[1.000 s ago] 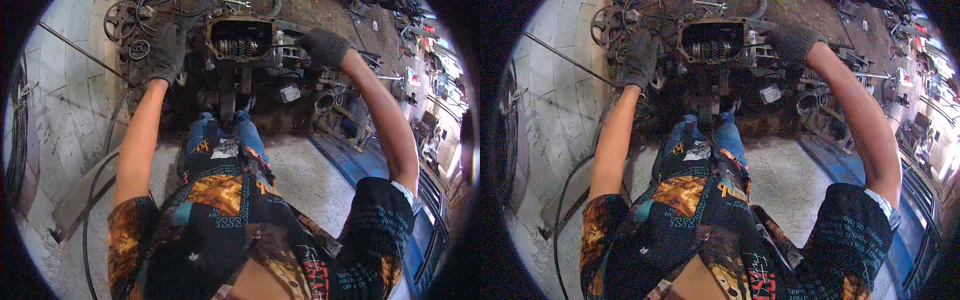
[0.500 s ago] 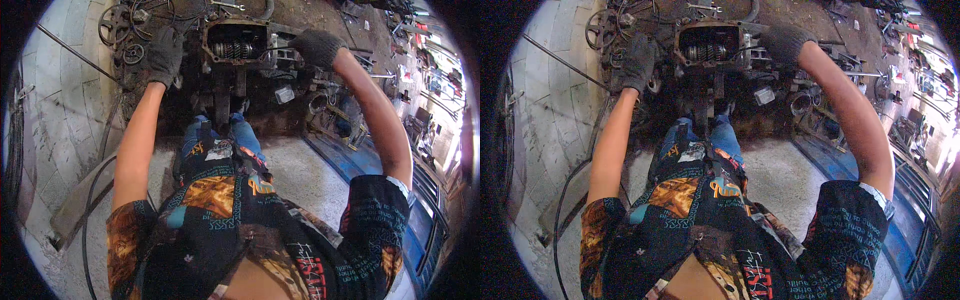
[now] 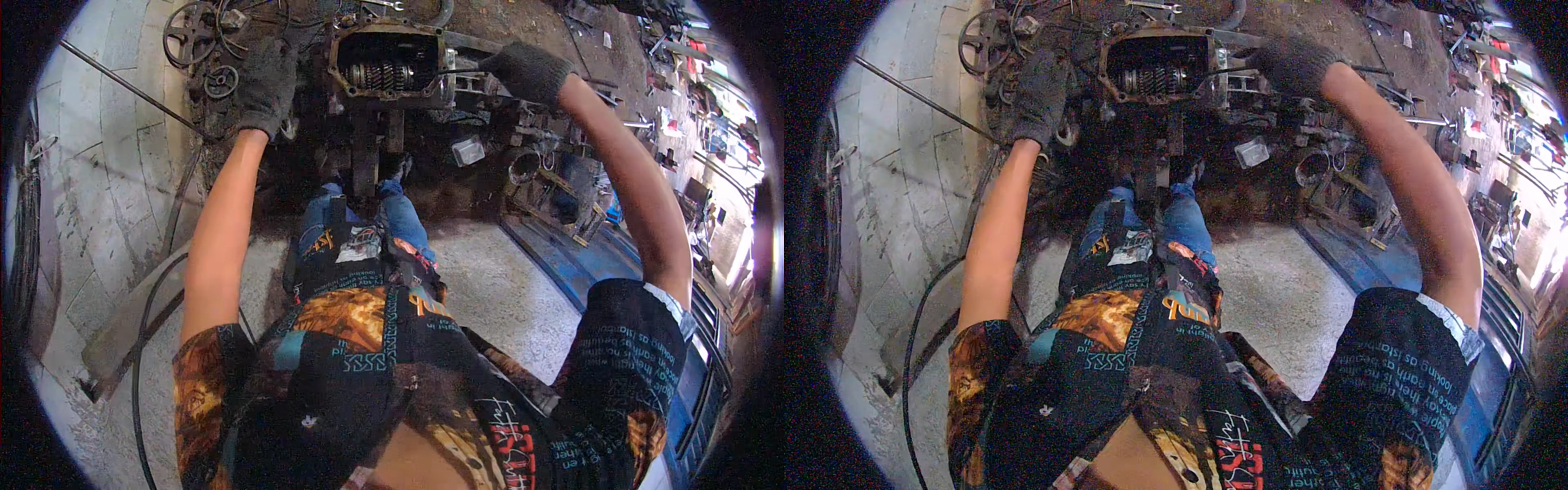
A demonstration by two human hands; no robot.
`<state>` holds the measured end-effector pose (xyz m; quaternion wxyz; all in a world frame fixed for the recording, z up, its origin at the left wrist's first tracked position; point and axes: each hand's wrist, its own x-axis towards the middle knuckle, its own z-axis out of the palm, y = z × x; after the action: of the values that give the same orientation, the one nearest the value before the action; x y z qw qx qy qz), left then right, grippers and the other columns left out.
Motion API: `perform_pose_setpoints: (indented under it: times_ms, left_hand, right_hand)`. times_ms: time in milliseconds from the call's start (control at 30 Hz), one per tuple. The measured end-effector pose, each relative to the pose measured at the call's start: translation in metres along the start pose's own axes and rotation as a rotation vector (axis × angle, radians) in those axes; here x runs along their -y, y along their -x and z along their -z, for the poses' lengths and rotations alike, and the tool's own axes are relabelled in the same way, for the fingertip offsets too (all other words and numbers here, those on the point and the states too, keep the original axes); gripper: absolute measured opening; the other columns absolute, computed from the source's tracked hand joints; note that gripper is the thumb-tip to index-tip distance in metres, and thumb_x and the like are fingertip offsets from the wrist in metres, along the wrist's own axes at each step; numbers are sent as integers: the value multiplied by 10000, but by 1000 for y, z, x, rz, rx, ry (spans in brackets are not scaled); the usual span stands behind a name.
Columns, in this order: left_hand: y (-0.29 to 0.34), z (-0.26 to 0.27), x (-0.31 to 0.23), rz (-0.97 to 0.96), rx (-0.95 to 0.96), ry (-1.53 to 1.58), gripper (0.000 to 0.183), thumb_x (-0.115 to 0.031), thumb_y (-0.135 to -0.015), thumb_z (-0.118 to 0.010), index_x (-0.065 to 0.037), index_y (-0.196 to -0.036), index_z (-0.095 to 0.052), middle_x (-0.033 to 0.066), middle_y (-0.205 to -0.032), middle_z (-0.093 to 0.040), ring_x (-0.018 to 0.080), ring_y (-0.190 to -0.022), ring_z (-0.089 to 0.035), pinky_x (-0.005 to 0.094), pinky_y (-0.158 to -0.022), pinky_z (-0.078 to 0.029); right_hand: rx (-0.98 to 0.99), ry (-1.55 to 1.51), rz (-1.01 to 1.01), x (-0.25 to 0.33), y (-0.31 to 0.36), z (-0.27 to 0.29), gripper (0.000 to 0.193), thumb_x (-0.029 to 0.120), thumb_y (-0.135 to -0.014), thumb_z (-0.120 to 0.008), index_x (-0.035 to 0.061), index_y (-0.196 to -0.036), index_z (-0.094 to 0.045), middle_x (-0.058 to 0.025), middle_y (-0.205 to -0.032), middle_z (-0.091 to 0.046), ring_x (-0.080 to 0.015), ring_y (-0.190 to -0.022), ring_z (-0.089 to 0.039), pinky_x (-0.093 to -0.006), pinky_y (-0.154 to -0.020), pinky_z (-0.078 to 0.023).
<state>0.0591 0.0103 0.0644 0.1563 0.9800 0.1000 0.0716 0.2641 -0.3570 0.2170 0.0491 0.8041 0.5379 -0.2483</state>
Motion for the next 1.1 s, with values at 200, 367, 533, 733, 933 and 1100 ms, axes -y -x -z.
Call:
perform_pose_setpoints:
  times_ms: [200,367,533,733,933,1100]
  left_hand:
    - [7,-2,2,-11,-85,-34,493,-367,-1037,-440,-16,-1367,-544,177,-1459,-494,342,-1380,-420,447,-1160,-338]
    - [7,-14,13,-34,-101,-66,499,-374,-1029,-457,-10,-1357,-550,187,-1446,-502,348,-1363,-437,448,-1141,-362]
    - [-2,-8,8,-26,-103,-93,468,-357,-1022,-474,-7,-1316,-577,187,-1417,-528,353,-1340,-459,446,-1123,-383]
    - [4,-19,24,-202,-144,-210,395,-277,-997,-516,5,-1261,-596,196,-1300,-601,376,-1247,-529,453,-1084,-417]
    - [0,15,-17,-17,-38,14,364,-257,-999,-516,-2,-1239,-611,212,-1283,-601,398,-1212,-542,467,-1071,-420]
    - [1,0,1,-85,-142,-36,388,-280,-1002,-518,1,-1258,-596,210,-1307,-587,391,-1250,-516,468,-1094,-398]
  right_hand:
    - [202,-58,-73,23,2,-18,312,160,-864,-619,82,-1151,-712,-230,-980,-704,-393,-885,-690,-455,-807,-553]
    - [82,-138,-169,37,33,-2,315,222,-872,-619,120,-1154,-714,-212,-997,-707,-389,-903,-688,-458,-821,-552]
    - [-2,-22,-197,26,36,-18,265,201,-829,-610,117,-1044,-739,-224,-967,-705,-410,-898,-689,-504,-809,-560]
    - [115,102,-179,35,9,3,373,207,-805,-662,190,-1174,-711,-198,-990,-708,-400,-926,-683,-488,-812,-557]
    - [-5,-52,-61,30,12,18,355,125,-793,-621,121,-1135,-714,-213,-985,-704,-408,-910,-681,-495,-806,-555]
    - [66,98,-5,5,3,3,386,67,-829,-568,120,-1187,-703,-219,-972,-700,-404,-881,-683,-482,-776,-558]
